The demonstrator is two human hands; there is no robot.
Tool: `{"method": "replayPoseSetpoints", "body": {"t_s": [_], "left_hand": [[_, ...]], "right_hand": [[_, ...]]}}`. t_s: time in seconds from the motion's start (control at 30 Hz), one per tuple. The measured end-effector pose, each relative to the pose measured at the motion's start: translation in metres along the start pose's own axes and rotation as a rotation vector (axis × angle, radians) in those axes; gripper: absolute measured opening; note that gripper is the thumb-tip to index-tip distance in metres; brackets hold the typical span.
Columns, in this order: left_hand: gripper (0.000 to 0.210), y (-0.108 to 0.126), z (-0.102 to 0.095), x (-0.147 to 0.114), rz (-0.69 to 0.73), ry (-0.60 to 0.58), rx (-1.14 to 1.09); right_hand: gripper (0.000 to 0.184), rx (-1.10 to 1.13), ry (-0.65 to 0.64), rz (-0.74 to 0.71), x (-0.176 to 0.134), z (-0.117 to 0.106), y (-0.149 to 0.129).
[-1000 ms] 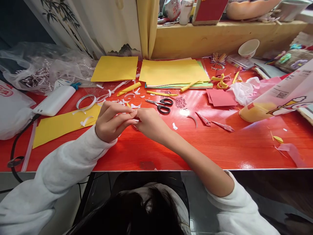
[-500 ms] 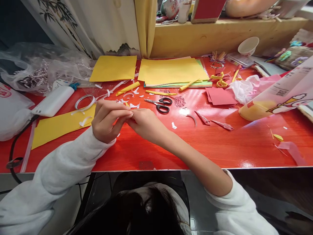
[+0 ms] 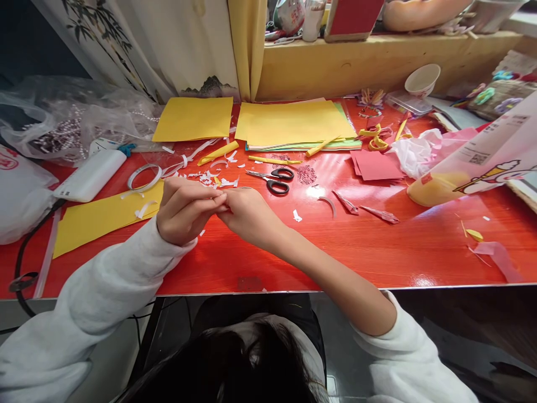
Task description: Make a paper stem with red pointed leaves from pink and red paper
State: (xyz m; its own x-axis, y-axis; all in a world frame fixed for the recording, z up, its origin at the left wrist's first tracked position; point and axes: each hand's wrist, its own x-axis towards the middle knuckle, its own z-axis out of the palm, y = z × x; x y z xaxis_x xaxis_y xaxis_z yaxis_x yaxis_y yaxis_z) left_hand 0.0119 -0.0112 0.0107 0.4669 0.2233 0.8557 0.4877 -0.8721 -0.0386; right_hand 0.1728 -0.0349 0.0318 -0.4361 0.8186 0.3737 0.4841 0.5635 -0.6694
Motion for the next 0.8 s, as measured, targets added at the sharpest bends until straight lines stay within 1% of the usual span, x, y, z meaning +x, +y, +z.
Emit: {"method": "replayPoseSetpoints", "body": {"t_s": [0.1, 0.2, 0.23, 0.33, 0.37, 0.4, 0.47, 0.53, 0.6, 0.67, 0.8], "left_hand": [[0.012, 0.003, -0.002, 0.003, 0.027, 0.022, -0.070], [0.014, 0.003, -0.006, 0.012, -0.041, 0.002, -0.092], [0.015, 0.001, -0.008, 0.015, -0.064, 0.014, -0.089], [0.021, -0.010, -0.011, 0.019, -0.229, -0.027, -0.111], [0.023, -0.015, -0.011, 0.019, -0.235, -0.065, -0.100], [0.023, -0.020, -0.011, 0.018, -0.213, -0.105, -0.046], [0.024, -0.028, -0.009, 0.015, -0.152, -0.199, 0.042], [0.024, -0.033, -0.008, 0.011, -0.130, -0.287, 0.039], [0.024, -0.034, -0.007, 0.008, -0.135, -0.347, 0.006], [0.022, -0.032, -0.006, 0.007, -0.143, -0.370, -0.034], [0.015, -0.028, -0.007, 0.008, -0.166, -0.356, -0.106]], "right_hand": [[0.023, -0.053, 0.020, -0.017, 0.000, 0.000, 0.002], [0.015, -0.272, 0.090, -0.089, 0.000, 0.000, 0.010], [0.016, -0.366, 0.118, -0.114, 0.000, 0.000, 0.013], [0.023, -0.595, 0.165, -0.180, 0.001, 0.000, 0.024], [0.024, -0.641, 0.168, -0.195, 0.001, -0.001, 0.027], [0.024, -0.672, 0.163, -0.203, 0.001, -0.001, 0.029], [0.024, -0.694, 0.142, -0.204, 0.002, -0.002, 0.031], [0.023, -0.691, 0.120, -0.198, 0.003, -0.003, 0.031], [0.023, -0.686, 0.110, -0.197, 0.003, -0.004, 0.031], [0.022, -0.682, 0.109, -0.194, 0.003, -0.005, 0.031], [0.021, -0.668, 0.102, -0.182, 0.003, -0.005, 0.031]]}}
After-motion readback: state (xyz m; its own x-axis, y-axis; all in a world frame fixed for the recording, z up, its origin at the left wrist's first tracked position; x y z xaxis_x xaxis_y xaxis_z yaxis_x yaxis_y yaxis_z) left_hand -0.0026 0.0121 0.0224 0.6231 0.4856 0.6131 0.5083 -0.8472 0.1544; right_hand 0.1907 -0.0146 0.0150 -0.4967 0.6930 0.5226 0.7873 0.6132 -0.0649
